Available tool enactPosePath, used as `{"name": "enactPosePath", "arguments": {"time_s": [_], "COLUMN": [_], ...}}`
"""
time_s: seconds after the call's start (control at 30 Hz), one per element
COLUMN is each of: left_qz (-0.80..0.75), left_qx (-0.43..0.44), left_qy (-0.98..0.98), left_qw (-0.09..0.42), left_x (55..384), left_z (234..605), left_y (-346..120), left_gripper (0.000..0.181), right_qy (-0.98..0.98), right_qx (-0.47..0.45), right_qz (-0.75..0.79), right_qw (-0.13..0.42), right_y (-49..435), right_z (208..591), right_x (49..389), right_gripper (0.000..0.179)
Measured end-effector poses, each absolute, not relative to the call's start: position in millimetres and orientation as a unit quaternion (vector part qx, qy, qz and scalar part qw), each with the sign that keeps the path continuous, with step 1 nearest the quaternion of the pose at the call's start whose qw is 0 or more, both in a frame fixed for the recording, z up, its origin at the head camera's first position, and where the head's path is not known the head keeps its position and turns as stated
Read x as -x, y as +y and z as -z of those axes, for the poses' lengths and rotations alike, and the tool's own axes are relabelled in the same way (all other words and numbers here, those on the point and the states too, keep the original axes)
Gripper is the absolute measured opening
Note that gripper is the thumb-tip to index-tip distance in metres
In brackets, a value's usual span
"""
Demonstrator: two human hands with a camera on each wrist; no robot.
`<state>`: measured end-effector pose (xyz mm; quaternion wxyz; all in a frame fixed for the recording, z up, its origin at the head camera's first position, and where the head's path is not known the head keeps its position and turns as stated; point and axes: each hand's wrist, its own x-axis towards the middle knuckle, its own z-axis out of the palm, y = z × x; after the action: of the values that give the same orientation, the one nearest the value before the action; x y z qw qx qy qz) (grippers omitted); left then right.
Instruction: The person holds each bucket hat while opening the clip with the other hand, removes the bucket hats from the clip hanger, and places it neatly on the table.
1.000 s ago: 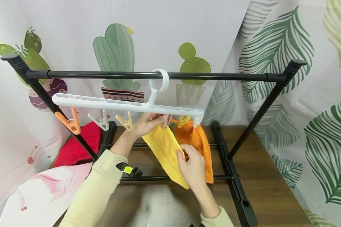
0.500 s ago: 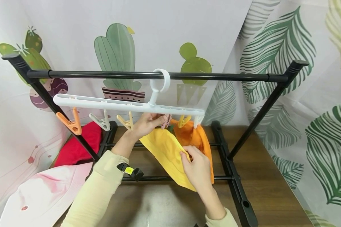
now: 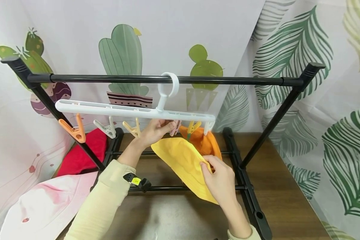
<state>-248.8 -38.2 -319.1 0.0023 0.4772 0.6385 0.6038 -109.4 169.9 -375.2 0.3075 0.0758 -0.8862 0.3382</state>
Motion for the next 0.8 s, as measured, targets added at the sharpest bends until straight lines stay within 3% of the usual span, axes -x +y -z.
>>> {"name": "enactPosePath", "arguments": {"time_s": [0.37, 0.8], "left_qz": [-0.599, -0.615], "left_qx": [-0.459, -0.496], "left_qy": [0.657, 0.612], "left_qw": [0.009, 0.036], "left_x": [231.2, 249.9], "left_z": [303.6, 321.9], "left_y": [-38.6, -34.7], "left_gripper": [0.009, 0.014], "right_qy": [-0.888, -0.884], "right_qx": [-0.026, 0.002], "right_qz": [-0.341, -0.348], "right_qw": [0.308, 0.311], "right_y": [188.7, 211.8], "right_z": [368.4, 348.8], "right_x": [103.4, 94.4], "right_gripper": [0.015, 0.013]}}
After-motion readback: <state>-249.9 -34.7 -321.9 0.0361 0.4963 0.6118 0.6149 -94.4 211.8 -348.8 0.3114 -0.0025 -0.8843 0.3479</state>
